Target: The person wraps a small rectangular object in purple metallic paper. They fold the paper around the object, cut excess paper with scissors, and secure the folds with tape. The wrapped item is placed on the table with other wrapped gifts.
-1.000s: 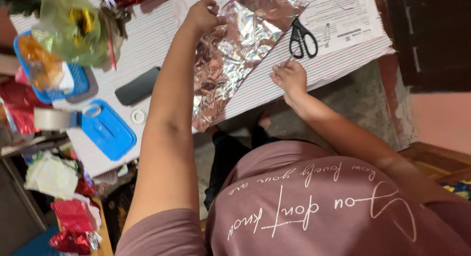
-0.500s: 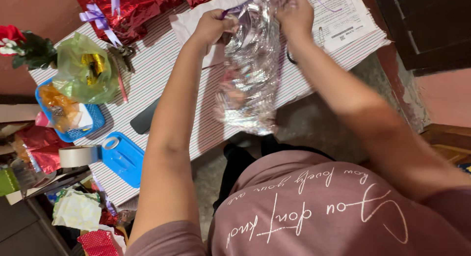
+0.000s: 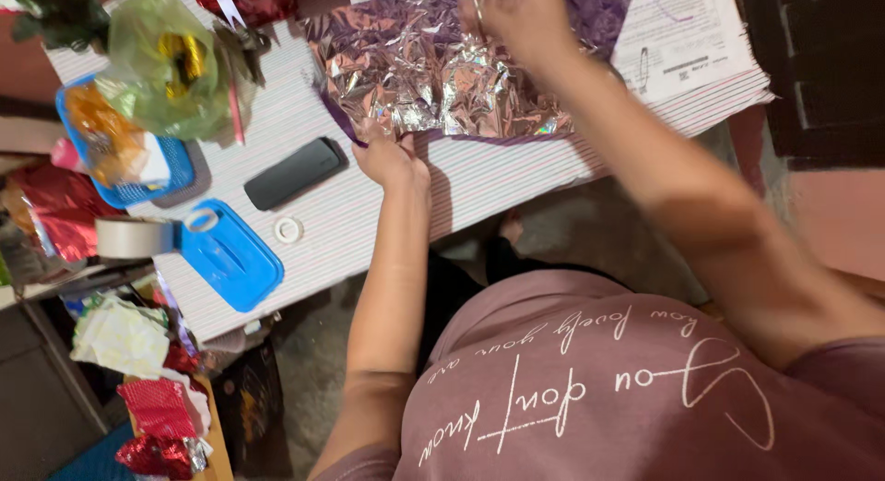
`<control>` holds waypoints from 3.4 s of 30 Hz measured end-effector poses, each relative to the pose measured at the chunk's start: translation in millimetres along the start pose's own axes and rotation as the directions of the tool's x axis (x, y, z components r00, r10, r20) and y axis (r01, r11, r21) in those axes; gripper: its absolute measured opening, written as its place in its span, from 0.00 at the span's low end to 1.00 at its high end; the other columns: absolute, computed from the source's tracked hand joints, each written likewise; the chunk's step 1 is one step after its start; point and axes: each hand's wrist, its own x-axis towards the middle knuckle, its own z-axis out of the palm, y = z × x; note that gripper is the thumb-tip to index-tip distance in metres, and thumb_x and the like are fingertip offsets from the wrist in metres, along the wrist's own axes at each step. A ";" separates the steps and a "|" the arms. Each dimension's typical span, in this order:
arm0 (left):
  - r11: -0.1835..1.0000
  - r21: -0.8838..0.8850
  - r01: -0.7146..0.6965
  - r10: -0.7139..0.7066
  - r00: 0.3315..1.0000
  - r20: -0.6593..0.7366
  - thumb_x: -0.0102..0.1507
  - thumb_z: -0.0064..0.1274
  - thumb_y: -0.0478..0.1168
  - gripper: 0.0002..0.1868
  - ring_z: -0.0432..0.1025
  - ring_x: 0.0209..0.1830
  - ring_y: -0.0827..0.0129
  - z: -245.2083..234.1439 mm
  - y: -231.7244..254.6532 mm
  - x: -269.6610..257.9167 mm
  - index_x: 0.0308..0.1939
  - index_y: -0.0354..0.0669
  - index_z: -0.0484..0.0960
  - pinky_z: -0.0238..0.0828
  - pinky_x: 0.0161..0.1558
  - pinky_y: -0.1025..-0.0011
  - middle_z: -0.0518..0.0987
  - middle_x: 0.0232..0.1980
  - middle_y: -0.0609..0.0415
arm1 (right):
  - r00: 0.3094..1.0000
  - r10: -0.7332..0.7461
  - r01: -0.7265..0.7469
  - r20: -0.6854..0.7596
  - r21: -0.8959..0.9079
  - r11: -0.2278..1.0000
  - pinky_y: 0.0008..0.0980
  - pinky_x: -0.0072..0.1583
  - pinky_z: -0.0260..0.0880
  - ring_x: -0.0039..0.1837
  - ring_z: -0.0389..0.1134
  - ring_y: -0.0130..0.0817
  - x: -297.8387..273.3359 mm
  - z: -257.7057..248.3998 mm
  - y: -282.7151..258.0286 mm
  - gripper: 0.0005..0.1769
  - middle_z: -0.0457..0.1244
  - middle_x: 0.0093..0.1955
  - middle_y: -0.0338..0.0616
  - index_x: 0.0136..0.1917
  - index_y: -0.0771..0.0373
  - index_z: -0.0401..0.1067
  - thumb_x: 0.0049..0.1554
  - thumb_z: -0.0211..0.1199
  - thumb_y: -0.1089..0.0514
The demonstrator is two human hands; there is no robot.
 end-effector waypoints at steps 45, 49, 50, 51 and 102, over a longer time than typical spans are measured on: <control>0.567 0.780 0.264 -0.598 0.783 0.170 0.59 0.63 0.38 0.10 0.63 0.16 0.80 -44.0 -14.0 -3.0 0.41 0.34 0.87 0.49 0.14 0.80 0.81 0.27 0.56 | 0.752 0.526 -0.659 0.397 0.458 0.597 0.29 0.45 0.67 0.42 0.67 0.31 -243.0 101.1 71.4 0.13 0.64 0.40 0.41 0.54 0.60 0.67 0.67 0.52 0.49; 0.576 0.783 0.235 -0.610 0.761 0.220 0.60 0.61 0.37 0.08 0.65 0.18 0.81 -44.4 -12.0 -5.0 0.41 0.37 0.87 0.50 0.15 0.80 0.84 0.32 0.58 | 0.797 0.519 -0.600 0.309 0.502 0.623 0.29 0.45 0.66 0.42 0.67 0.32 -231.5 104.2 75.8 0.13 0.64 0.40 0.42 0.54 0.60 0.66 0.69 0.51 0.49; 0.570 0.790 0.226 -0.612 0.759 0.224 0.60 0.61 0.37 0.08 0.64 0.18 0.81 -43.9 -11.0 -5.4 0.41 0.37 0.87 0.49 0.15 0.80 0.84 0.32 0.58 | 0.805 0.509 -0.590 0.305 0.507 0.629 0.29 0.45 0.66 0.42 0.67 0.32 -229.0 104.2 76.8 0.13 0.64 0.40 0.42 0.54 0.60 0.66 0.69 0.51 0.49; 0.564 0.793 0.230 -0.615 0.757 0.218 0.60 0.61 0.37 0.08 0.65 0.18 0.81 -43.5 -10.2 -6.1 0.41 0.37 0.87 0.49 0.15 0.80 0.83 0.32 0.58 | 0.812 0.500 -0.579 0.300 0.512 0.634 0.29 0.46 0.66 0.42 0.66 0.32 -226.9 104.2 77.5 0.13 0.64 0.40 0.42 0.54 0.60 0.66 0.69 0.51 0.49; 0.539 0.797 0.273 -0.648 0.739 0.185 0.61 0.64 0.41 0.10 0.64 0.17 0.77 -43.7 -11.9 6.3 0.42 0.40 0.83 0.52 0.15 0.77 0.76 0.29 0.58 | 0.855 0.505 -0.488 0.115 0.507 0.710 0.24 0.38 0.61 0.35 0.60 0.22 -194.7 112.9 77.9 0.14 0.60 0.34 0.34 0.54 0.65 0.73 0.65 0.60 0.51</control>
